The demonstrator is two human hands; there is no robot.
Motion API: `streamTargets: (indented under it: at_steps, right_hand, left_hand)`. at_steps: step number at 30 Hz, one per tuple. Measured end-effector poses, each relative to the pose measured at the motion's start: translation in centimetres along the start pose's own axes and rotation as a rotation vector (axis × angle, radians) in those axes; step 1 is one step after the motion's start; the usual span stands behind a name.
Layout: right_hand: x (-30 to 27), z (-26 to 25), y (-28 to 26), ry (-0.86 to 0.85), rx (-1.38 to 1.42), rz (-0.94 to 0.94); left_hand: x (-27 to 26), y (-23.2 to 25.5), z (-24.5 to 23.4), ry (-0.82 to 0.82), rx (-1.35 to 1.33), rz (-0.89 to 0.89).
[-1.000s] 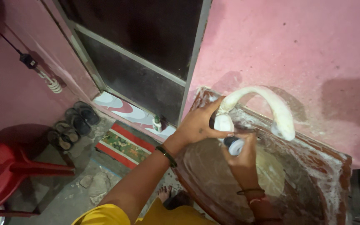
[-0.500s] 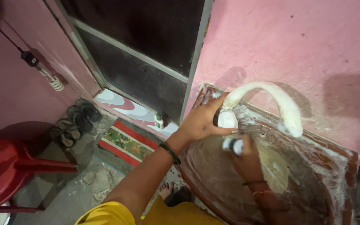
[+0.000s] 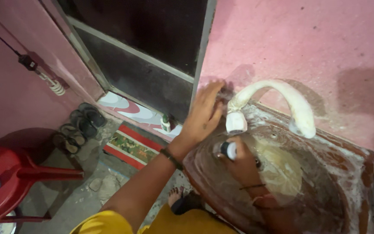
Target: The person cleans a sink basin and a detachable faucet head by hand with soapy water, handling the attachment and wiping the basin surfaces.
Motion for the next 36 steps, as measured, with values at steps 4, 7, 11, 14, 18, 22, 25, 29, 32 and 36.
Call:
streamTargets:
  at_steps: [4, 7, 11, 14, 18, 22, 25, 29, 32, 36]
  right_hand:
    - [-0.5, -0.9, -1.1, -0.220, 0.343, -0.142]
    - [-0.7, -1.3, -0.2, -0.251, 0.282, -0.112]
    - [-0.7, -0.2, 2.0, 0.160, 0.173, 0.140]
    - [-1.3, 2.4, 1.8, 0.234, 0.354, 0.197]
    - [-2.5, 3.5, 0.1, 0.014, 0.498, 0.147]
    - [-0.9, 0.6, -0.9, 0.129, 0.293, 0.117]
    - [-0.1, -0.6, -2.3, 0.296, 0.433, 0.265]
    - [-0.3, -0.8, -5.8, 0.042, 0.678, 0.220]
    - [-0.2, -1.4, -8.7, -0.118, 0.327, 0.080]
    - [0.0, -2.7, -12.8, 0.078, 0.136, -0.258]
  left_hand:
    - [-1.7, -1.8, -0.3, -0.016, 0.265, -0.037]
    - [-3.2, -3.5, -0.2, -0.057, 0.306, -0.118]
    - [-5.0, -4.9, 0.3, -0.119, 0.204, -0.176]
    - [-5.0, -5.0, 0.0, -0.106, 0.134, -0.211]
    - [-4.8, -4.9, 0.1, -0.123, 0.007, -0.284]
    - [-4.6, -5.1, 0.0, -0.162, -0.146, -0.282]
    - [-4.5, -5.1, -0.4, -0.183, -0.272, -0.363]
    - [-4.6, -5.7, 0.3, -0.315, -0.428, -0.606]
    - [-4.8, -6.2, 0.7, -0.324, -0.643, -0.647]
    - [-5.2, -6.2, 0.6, -0.296, -0.929, -0.663]
Point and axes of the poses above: each hand's wrist, its own x-axis towards the middle knuckle, its own z-axis out of the palm, y = z × x, the point moved 3 cm from there along x, towards the middle knuckle, and after that the axes turned 3 degrees about -z, right-handed, at the moved point
